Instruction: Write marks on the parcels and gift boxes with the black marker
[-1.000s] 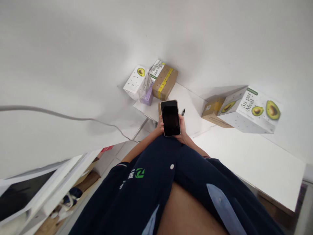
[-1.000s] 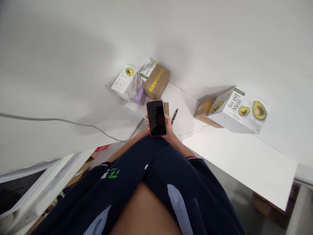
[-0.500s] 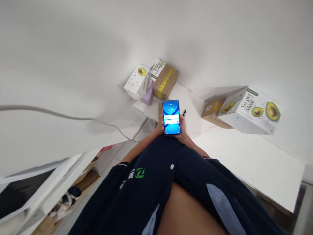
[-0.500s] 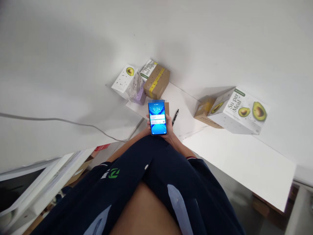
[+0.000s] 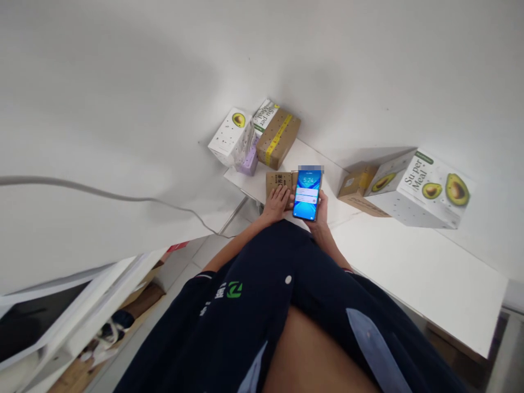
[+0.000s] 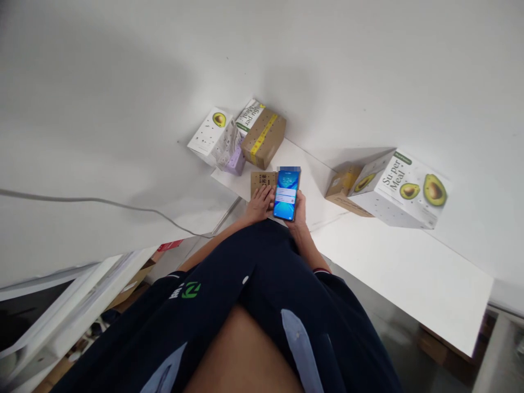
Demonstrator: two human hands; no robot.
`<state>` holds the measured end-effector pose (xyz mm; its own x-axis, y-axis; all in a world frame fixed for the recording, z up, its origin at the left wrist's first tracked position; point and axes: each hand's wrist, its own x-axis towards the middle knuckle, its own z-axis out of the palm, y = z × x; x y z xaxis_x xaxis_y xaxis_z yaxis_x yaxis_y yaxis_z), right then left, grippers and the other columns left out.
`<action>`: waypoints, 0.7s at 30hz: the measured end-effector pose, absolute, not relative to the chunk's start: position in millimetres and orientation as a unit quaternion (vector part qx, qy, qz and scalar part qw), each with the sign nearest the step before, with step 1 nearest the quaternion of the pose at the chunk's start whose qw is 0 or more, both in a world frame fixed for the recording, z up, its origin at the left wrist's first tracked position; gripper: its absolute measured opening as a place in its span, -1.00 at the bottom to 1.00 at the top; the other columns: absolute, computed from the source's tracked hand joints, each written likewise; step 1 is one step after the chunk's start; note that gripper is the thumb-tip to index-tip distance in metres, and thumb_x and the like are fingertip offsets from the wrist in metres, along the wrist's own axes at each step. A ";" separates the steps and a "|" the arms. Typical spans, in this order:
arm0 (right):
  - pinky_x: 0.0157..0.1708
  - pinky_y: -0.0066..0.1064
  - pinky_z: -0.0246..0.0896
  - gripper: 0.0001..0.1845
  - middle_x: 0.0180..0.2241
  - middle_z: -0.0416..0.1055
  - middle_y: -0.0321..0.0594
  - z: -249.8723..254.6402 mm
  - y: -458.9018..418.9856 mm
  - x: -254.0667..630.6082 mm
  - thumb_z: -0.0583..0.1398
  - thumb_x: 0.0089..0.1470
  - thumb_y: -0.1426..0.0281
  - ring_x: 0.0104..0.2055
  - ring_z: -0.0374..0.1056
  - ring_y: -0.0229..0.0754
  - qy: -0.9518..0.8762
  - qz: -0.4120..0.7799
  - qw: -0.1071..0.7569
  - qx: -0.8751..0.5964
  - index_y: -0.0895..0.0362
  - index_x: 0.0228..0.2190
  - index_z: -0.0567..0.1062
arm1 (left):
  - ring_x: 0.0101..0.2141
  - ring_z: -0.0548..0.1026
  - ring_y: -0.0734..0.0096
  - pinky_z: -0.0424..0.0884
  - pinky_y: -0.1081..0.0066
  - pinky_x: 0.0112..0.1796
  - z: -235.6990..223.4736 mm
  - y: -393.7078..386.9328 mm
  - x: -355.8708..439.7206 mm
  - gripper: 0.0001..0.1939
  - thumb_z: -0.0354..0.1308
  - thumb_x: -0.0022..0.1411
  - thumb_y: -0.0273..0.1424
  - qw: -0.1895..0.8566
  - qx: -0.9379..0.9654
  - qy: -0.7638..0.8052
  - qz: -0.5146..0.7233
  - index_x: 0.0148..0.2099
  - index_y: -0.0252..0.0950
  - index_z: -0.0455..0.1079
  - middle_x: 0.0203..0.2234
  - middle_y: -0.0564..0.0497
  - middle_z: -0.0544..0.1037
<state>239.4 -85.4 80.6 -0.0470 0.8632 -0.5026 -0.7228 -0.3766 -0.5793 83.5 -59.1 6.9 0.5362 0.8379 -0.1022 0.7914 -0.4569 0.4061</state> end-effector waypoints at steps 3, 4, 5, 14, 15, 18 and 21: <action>-0.44 -0.41 0.41 -0.41 -0.17 0.56 -0.21 52.5 -89.9 275.5 0.16 0.10 -0.01 -0.28 0.51 -0.15 -0.131 0.551 0.565 -0.600 0.04 0.06 0.44 | 0.48 -0.15 -0.24 -0.16 -0.31 0.38 21.5 -64.6 81.2 -0.14 0.23 0.26 -0.29 0.223 0.837 0.500 0.017 0.53 -0.26 0.04 0.49 -0.20 0.04; -0.45 -0.43 0.37 -0.38 -0.15 0.53 -0.23 41.7 -94.2 287.3 0.18 0.07 0.02 -0.29 0.49 -0.18 -0.142 0.485 0.540 -0.673 0.03 0.10 0.42 | 0.47 -0.20 -0.36 -0.16 -0.43 0.33 25.7 -66.4 80.1 -0.13 0.26 0.25 -0.27 0.227 0.825 0.517 0.007 0.53 -0.16 0.04 0.50 -0.16 0.01; -0.42 -0.43 0.35 -0.36 -0.12 0.51 -0.21 30.8 -99.9 298.2 0.17 0.06 0.03 -0.28 0.48 -0.18 -0.156 0.432 0.501 -0.734 0.04 0.12 0.40 | 0.45 -0.24 -0.48 -0.13 -0.54 0.28 29.2 -67.9 78.9 -0.13 0.29 0.24 -0.25 0.232 0.813 0.534 0.000 0.52 -0.08 0.06 0.51 -0.13 -0.01; 0.15 0.04 0.18 -0.35 0.26 0.25 0.06 -29.1 -158.7 328.6 0.19 0.16 0.16 0.17 0.29 0.17 -0.369 0.191 0.062 -0.907 0.04 0.25 0.38 | 0.43 -0.19 -0.55 -0.05 -0.45 0.30 44.8 -47.1 75.5 -0.15 0.37 0.20 -0.28 0.253 0.830 0.497 -0.002 0.47 0.06 0.17 0.50 -0.05 0.03; 0.16 0.05 0.17 -0.34 0.28 0.22 0.07 -31.8 -160.7 327.4 0.19 0.17 0.16 0.19 0.27 0.18 -0.380 0.186 0.048 -0.905 0.05 0.27 0.36 | 0.44 -0.18 -0.52 -0.06 -0.44 0.30 45.1 -42.3 76.8 -0.16 0.37 0.19 -0.30 0.249 0.836 0.488 0.000 0.46 0.07 0.19 0.49 -0.05 0.05; 0.22 0.07 0.12 -0.33 0.31 0.19 0.10 -36.8 -160.2 325.9 0.17 0.20 0.17 0.27 0.18 0.18 -0.396 0.183 0.030 -0.899 0.10 0.29 0.32 | 0.45 -0.13 -0.39 -0.08 -0.39 0.32 43.5 -27.1 83.7 -0.25 0.30 0.23 -0.38 0.231 0.850 0.474 0.021 0.43 0.07 0.25 0.47 -0.06 0.11; 0.24 0.11 0.09 -0.37 0.33 0.18 0.09 -33.2 -153.6 330.1 0.18 0.20 0.18 0.31 0.12 0.20 -0.393 0.194 0.032 -0.898 0.08 0.25 0.36 | 0.41 0.04 -0.16 0.02 -0.20 0.32 39.5 -7.0 94.7 -0.42 0.08 0.37 -0.43 0.205 0.843 0.494 0.061 0.39 0.00 0.33 0.40 -0.13 0.25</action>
